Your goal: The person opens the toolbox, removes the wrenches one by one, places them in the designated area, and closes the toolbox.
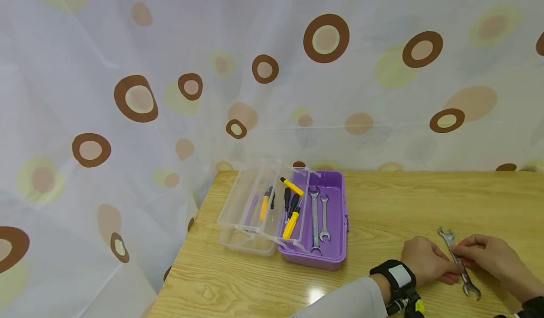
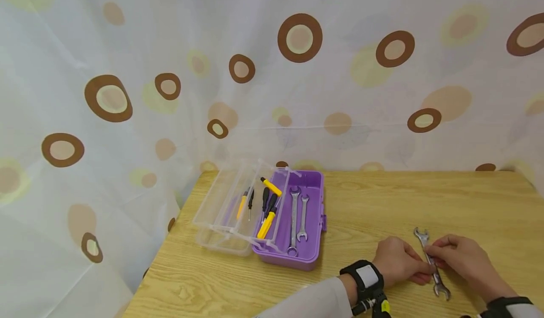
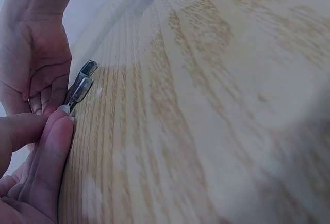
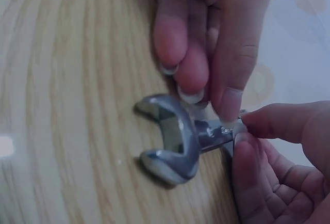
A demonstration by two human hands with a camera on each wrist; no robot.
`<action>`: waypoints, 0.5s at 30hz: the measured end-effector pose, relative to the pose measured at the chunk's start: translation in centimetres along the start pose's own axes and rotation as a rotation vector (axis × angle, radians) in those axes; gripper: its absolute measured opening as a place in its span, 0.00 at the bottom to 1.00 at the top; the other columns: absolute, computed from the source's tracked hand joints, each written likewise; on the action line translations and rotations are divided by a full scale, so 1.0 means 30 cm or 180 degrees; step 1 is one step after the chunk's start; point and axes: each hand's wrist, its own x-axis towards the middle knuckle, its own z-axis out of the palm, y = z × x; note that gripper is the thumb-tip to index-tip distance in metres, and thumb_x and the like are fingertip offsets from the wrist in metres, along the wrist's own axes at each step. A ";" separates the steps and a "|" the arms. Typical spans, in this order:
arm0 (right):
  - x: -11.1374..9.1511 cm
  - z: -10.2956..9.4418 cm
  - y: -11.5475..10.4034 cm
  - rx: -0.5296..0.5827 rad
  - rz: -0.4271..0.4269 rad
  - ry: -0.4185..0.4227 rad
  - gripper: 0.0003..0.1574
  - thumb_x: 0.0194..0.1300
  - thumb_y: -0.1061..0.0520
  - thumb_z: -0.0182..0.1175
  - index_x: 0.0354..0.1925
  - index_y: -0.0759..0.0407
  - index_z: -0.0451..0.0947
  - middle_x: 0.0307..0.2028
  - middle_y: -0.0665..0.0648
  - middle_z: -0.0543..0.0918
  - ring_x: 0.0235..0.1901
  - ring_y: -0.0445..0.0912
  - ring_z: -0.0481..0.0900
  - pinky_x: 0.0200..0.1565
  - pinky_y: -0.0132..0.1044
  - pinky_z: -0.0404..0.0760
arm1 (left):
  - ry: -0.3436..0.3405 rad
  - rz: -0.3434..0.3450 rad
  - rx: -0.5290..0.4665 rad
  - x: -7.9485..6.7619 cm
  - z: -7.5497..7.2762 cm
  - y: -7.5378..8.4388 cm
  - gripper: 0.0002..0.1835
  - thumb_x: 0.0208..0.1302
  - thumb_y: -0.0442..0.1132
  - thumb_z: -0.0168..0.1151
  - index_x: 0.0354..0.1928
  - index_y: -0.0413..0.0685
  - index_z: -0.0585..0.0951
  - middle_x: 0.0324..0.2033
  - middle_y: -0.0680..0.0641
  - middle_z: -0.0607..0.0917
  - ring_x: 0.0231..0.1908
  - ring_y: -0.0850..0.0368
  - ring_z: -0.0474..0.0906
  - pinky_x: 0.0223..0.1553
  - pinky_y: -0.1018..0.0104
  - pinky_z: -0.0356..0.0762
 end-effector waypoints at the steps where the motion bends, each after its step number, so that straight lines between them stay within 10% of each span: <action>1: 0.001 -0.003 -0.001 0.0070 0.0028 -0.0013 0.27 0.72 0.44 0.66 0.42 0.69 0.82 0.35 0.52 0.85 0.32 0.42 0.83 0.35 0.36 0.84 | -0.0003 0.0006 -0.0016 0.000 0.000 0.001 0.10 0.57 0.38 0.80 0.21 0.46 0.91 0.13 0.50 0.86 0.15 0.60 0.85 0.26 0.77 0.80; 15: -0.026 -0.012 -0.010 0.0443 0.0196 0.0034 0.30 0.77 0.41 0.59 0.47 0.70 0.82 0.35 0.44 0.85 0.31 0.33 0.82 0.37 0.32 0.86 | -0.0141 0.0075 -0.0073 -0.026 -0.015 0.017 0.08 0.59 0.36 0.79 0.24 0.44 0.91 0.15 0.49 0.87 0.18 0.59 0.87 0.27 0.77 0.81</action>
